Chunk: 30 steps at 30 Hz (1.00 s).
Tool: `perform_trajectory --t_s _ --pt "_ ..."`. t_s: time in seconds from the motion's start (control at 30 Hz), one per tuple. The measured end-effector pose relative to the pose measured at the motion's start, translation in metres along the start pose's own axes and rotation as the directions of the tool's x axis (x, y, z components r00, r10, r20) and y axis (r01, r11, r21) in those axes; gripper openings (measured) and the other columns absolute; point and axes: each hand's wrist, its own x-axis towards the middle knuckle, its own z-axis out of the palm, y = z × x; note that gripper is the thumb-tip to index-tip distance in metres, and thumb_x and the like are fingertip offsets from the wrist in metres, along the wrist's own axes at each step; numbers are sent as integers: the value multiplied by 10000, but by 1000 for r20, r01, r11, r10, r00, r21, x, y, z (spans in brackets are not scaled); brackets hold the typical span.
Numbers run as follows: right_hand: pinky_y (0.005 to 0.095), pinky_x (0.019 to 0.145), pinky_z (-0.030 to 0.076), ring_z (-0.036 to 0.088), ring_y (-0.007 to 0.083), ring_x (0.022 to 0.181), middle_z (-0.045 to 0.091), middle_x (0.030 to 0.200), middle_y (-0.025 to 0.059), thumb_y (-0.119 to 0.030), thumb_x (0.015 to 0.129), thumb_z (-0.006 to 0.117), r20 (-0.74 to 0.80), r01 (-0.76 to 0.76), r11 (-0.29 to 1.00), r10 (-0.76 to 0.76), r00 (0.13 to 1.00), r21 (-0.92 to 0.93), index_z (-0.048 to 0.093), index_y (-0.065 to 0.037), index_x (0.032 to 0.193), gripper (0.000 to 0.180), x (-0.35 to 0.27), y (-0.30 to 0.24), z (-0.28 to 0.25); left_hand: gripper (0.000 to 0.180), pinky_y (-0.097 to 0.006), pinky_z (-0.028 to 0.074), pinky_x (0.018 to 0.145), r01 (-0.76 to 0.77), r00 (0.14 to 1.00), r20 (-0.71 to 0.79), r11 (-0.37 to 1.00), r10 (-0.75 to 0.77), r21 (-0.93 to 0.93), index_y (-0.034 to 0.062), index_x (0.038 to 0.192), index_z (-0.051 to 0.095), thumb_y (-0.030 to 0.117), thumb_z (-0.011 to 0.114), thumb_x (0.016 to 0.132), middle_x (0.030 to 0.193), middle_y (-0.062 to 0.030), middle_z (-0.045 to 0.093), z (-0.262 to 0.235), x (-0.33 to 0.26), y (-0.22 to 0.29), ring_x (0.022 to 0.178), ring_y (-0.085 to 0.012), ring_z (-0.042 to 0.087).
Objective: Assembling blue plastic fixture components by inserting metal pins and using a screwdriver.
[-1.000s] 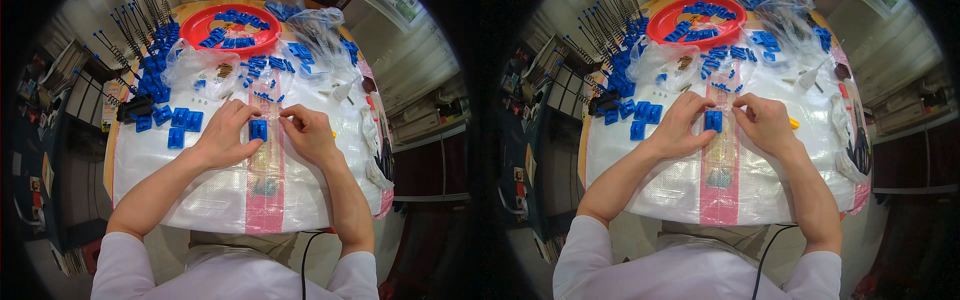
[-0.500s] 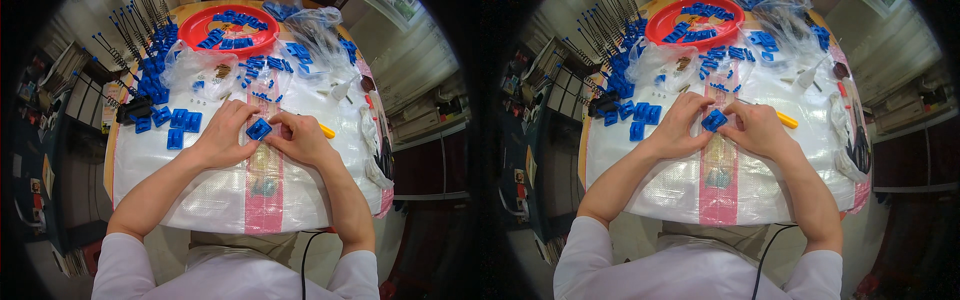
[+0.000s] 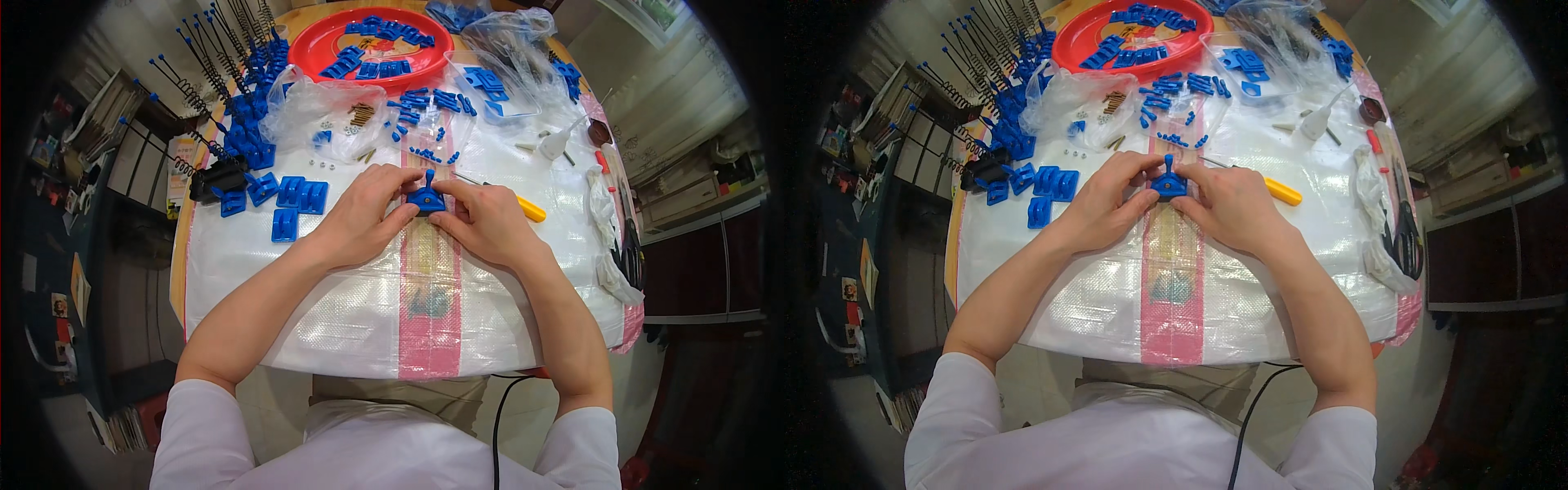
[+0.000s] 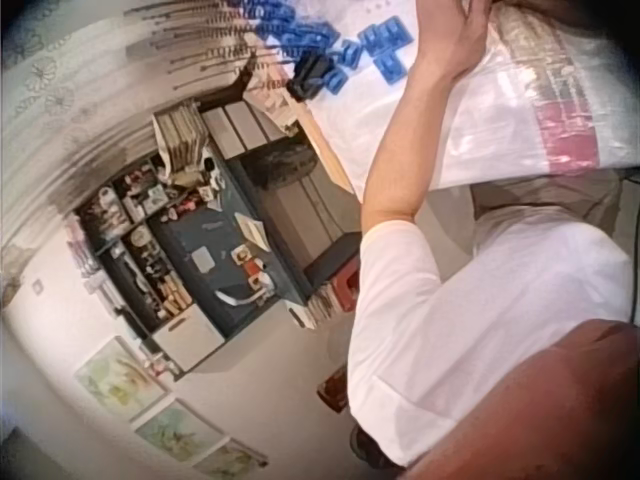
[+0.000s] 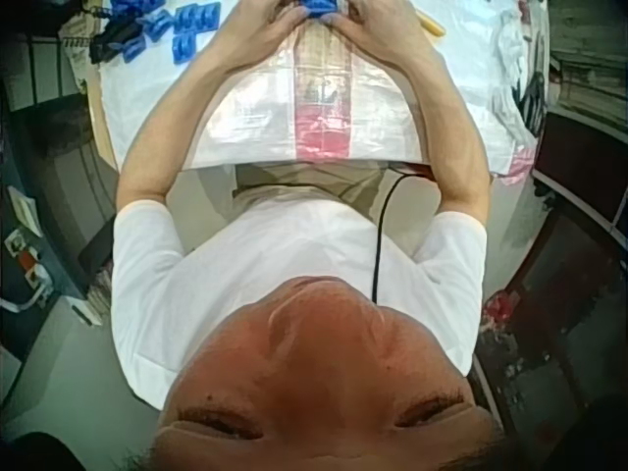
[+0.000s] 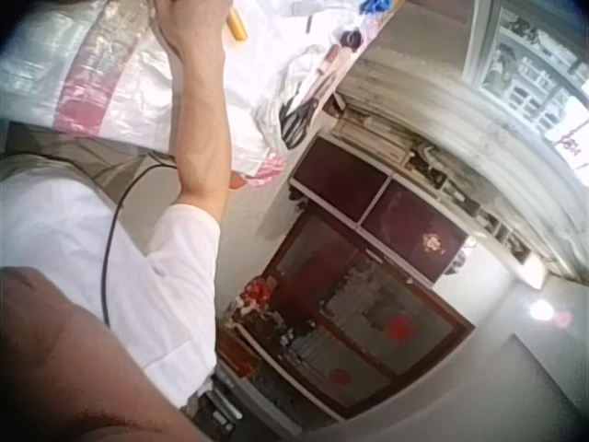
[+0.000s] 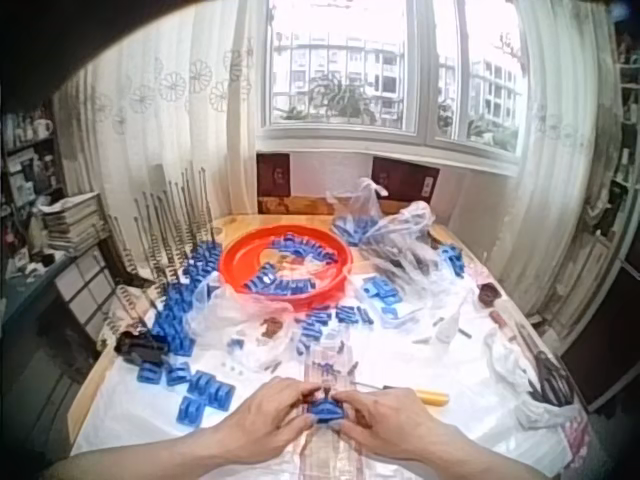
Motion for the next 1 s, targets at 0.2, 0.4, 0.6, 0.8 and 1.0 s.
perform_trajectory --t_s 0.2,0.4,0.6,0.8,1.0 --pt "462 668 515 683 351 718 682 735 130 -346 902 744 8 -30 999 30 1000 24 682 -101 1184 378 0 -1 -3 385 -379 493 936 -14 1000 8 1000 14 12 -7 1286 574 32 672 916 1132 -162 609 1 0 -3 1051 -295 605" --pt "452 681 524 684 348 719 688 747 132 -322 891 750 -2 -19 1000 19 1000 24 703 -90 1163 360 -1 -1 -3 341 -379 489 924 -50 999 18 998 49 33 0 1229 596 27 675 899 1105 -160 596 0 0 -3 1038 -307 593" --pt "407 701 535 683 314 752 686 806 119 -237 852 778 13 -7 996 6 1000 88 724 -75 1134 329 -2 -9 -11 373 -376 494 925 -75 997 31 990 71 118 4 1228 604 26 702 869 1111 -151 594 -1 0 2 1029 -298 594" --pt "383 712 532 671 293 804 665 910 120 -95 871 741 -118 87 965 -59 991 248 713 -49 1063 199 1 -2 0 335 -374 508 886 2 1000 6 998 -3 60 30 1157 663 73 781 847 1072 -129 613 0 1 6 1021 -285 601" --pt "391 715 527 668 313 810 664 920 127 -66 895 710 -160 141 947 -98 982 290 682 -32 1008 121 5 1 9 276 -374 521 851 -41 999 -16 994 43 97 30 1088 696 78 802 837 1066 -122 625 4 1 4 1007 -290 613"
